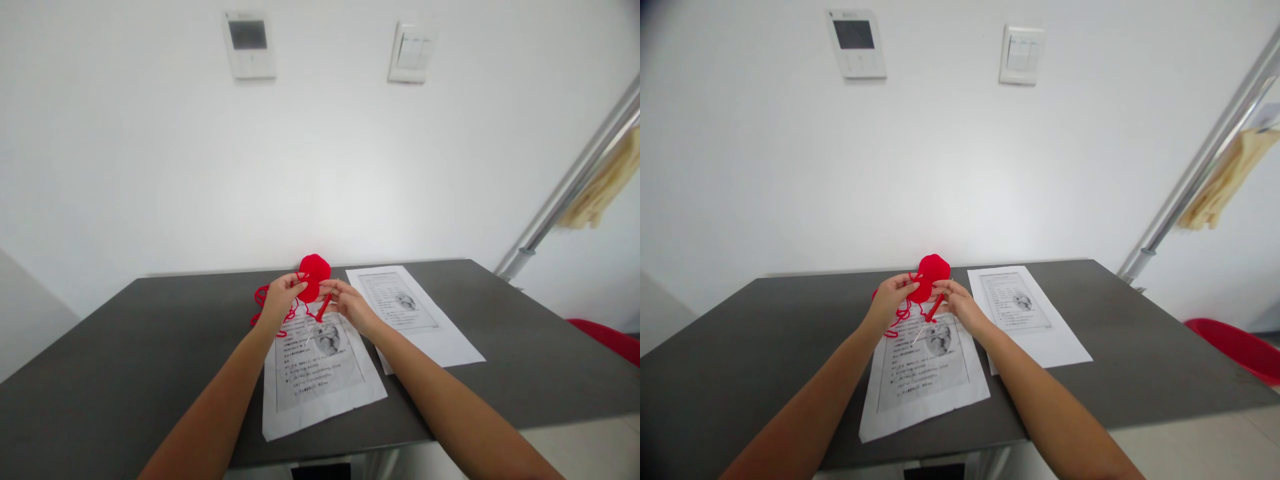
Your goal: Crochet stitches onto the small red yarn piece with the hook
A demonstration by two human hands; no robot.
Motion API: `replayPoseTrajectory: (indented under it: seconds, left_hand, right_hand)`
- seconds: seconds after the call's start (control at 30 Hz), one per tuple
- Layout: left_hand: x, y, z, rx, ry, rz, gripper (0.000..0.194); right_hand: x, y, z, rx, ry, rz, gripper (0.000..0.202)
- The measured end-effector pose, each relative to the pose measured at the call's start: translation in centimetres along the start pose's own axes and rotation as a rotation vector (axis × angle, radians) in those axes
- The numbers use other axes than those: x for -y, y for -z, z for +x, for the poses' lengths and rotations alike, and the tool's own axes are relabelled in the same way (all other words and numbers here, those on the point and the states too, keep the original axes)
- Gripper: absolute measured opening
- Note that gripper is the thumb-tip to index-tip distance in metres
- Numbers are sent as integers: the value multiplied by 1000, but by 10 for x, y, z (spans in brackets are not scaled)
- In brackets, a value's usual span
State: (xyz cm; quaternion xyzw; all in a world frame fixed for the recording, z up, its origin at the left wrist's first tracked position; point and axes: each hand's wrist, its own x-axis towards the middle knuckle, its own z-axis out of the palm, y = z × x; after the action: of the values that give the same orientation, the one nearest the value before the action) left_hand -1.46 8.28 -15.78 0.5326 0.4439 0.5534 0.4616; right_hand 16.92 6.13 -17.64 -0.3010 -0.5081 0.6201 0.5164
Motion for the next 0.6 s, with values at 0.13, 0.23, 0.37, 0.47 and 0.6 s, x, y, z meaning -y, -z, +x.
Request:
replayPoseTrajectory:
  seconds: [0.13, 0.23, 0.37, 0.47, 0.6]
  left_hand:
    - [1, 1, 1, -21, 15, -60, 37]
    - [-1, 0, 0, -19, 17, -77, 36]
    - [-5, -3, -4, 33, 31, -68, 34]
    - [-9, -7, -8, 81, 32, -46, 32]
    - [-13, -11, -14, 136, 19, -13, 29]
  right_hand:
    - [4, 4, 2, -63, 3, 48, 27]
    - [10, 5, 3, -122, 30, 73, 31]
    - [18, 2, 2, -162, 106, 82, 39]
    - [21, -3, -2, -193, 185, 61, 28]
    - [22, -7, -5, -212, 234, 26, 15]
